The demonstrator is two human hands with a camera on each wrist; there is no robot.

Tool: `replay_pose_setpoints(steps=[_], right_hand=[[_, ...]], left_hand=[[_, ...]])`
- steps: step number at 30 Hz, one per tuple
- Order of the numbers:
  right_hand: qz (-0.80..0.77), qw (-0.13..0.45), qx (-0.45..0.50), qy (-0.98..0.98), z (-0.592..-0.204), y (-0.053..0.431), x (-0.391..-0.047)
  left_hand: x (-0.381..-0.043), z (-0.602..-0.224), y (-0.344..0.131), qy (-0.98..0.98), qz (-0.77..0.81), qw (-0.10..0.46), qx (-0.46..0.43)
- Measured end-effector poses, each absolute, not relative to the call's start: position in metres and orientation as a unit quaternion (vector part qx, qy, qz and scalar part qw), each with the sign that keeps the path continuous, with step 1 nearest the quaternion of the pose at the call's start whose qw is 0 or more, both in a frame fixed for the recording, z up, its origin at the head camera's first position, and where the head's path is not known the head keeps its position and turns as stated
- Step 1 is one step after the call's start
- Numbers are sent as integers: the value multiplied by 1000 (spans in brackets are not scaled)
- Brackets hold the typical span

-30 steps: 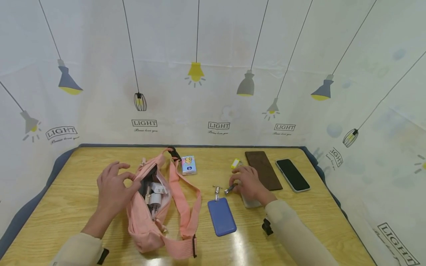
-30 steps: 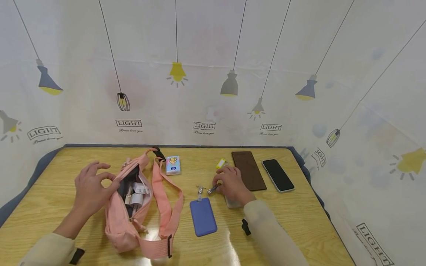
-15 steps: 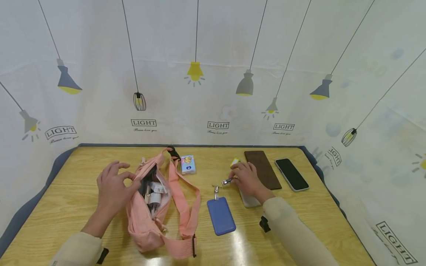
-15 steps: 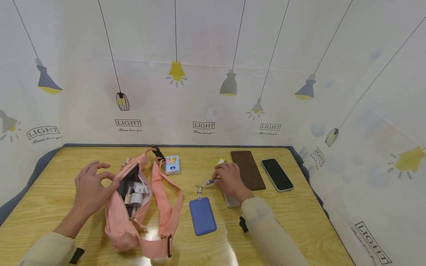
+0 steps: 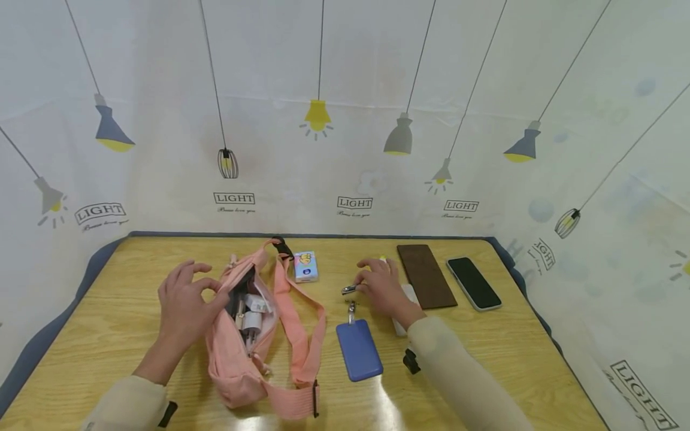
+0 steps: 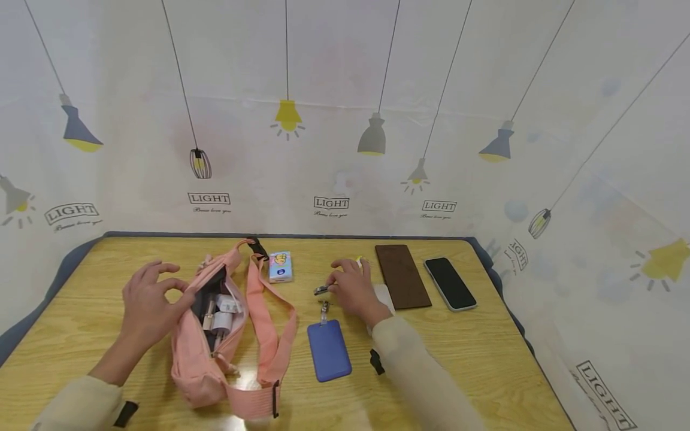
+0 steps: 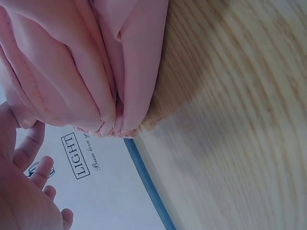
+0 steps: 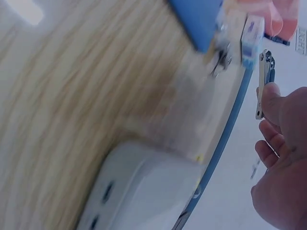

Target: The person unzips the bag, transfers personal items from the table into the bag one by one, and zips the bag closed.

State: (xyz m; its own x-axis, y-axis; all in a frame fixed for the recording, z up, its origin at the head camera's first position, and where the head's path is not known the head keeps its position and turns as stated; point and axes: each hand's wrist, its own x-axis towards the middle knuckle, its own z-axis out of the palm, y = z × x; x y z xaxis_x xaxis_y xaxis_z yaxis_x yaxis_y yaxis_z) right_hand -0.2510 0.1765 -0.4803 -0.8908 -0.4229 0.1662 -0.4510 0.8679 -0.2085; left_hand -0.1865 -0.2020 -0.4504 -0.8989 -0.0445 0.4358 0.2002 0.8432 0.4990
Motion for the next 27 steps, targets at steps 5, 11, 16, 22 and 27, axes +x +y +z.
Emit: replay_pose_setpoints(steps=[5,11,16,22,27], right_hand=[[133,50,239,-961,-471,152,-250],[138,31,256,-956,-463,121,-251],[142,33,271,-952,-462,101,-253],[137,48,298,-944,-457,77,-250],[108,51,312,-943,-450,58,-247]], left_hand=[[-187,-450,-202,-934,-278,220,-40],[-186,-450,-202,-935,-279,216,-38],[-186,-449,-201,-936,-278,212,-36],[-186,-447,-200,-938,-276,209,-34],[-185,-447,-199,-937,-277,210,-34]])
